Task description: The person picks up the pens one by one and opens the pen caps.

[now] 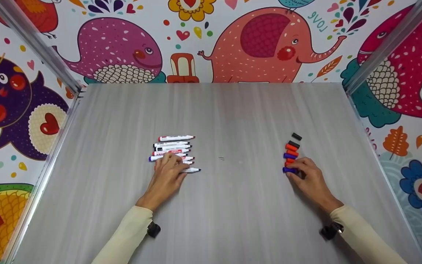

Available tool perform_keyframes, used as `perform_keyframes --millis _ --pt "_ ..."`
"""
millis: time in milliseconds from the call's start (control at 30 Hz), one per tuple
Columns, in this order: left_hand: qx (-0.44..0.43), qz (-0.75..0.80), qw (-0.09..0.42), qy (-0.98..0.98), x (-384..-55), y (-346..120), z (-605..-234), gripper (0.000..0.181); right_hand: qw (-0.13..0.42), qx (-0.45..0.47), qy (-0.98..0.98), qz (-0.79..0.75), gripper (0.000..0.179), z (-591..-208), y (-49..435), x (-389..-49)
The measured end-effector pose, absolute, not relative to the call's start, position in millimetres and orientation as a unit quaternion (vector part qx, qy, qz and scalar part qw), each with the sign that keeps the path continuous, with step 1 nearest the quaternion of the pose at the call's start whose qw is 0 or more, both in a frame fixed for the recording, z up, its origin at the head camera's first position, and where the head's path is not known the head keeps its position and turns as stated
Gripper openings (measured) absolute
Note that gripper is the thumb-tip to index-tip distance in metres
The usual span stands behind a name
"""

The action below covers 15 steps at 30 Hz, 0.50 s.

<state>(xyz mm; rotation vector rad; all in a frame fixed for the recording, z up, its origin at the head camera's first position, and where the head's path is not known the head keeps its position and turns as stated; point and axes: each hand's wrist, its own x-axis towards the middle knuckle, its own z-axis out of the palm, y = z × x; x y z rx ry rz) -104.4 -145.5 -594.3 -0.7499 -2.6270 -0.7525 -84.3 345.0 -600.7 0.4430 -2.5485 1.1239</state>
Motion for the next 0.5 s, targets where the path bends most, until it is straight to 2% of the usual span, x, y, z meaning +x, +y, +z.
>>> perform_keyframes --millis 500 --pt "-0.26 -0.256 0.163 -0.917 -104.8 -142.4 -585.3 0.023 0.156 0.175 -0.882 0.41 0.029 -592.5 348.4 -89.7"
